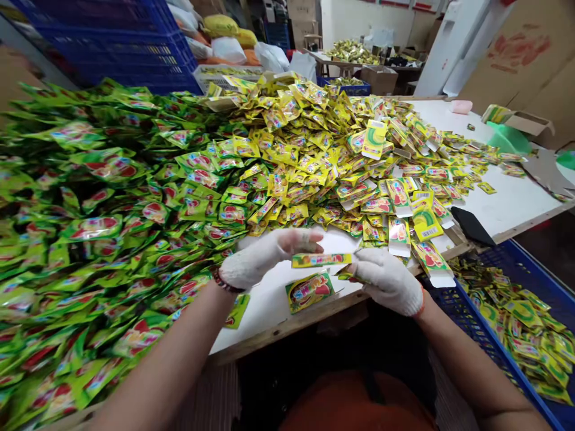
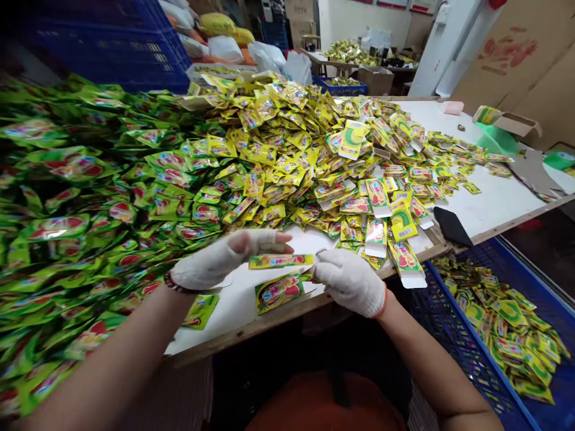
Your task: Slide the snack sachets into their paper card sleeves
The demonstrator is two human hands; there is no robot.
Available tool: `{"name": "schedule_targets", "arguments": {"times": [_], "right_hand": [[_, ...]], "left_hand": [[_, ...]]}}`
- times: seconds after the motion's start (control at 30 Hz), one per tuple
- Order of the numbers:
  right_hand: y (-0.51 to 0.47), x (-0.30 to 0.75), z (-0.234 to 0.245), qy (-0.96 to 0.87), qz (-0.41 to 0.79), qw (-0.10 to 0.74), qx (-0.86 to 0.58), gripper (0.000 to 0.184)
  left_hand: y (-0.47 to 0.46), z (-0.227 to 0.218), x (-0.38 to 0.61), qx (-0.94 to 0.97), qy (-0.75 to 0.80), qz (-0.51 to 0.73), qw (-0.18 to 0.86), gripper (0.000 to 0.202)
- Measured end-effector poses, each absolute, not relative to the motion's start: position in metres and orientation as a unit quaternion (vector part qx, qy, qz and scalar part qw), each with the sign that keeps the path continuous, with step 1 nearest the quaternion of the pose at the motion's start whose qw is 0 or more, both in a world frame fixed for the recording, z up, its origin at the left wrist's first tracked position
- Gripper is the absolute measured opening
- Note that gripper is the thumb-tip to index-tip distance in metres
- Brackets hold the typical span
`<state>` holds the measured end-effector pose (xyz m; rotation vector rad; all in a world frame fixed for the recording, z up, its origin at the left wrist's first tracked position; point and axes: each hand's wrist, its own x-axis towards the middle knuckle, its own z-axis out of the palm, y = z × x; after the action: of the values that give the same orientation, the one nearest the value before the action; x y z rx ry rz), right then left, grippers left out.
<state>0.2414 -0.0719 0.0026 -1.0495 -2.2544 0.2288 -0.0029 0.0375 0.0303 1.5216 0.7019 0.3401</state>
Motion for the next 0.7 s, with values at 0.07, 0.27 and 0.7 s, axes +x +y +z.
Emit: {"name": "schedule_targets", "arguments": {"times": [0.07, 0.27, 0.7], "right_hand": [[-0.071, 0.242, 0.004, -0.893, 0.005, 0.275, -0.355, 0.025], [-0.071, 0.242, -0.004, -0.777, 0.099, 0.42, -0.458, 0.017], [-0.055, 0.216, -0.017, -0.47, 0.341, 0.528, -0.62, 0.039]], "left_hand": [[0.037, 0.039, -0.003, 0.783, 0.287, 0.05, 0.55, 0.081], [0.02, 0.022, 0.017, 0.877, 0.389, 0.12, 0.256, 0.046], [0.007, -0.02, 0.022, 0.921, 0.332, 0.202, 0.014, 0.057]]}}
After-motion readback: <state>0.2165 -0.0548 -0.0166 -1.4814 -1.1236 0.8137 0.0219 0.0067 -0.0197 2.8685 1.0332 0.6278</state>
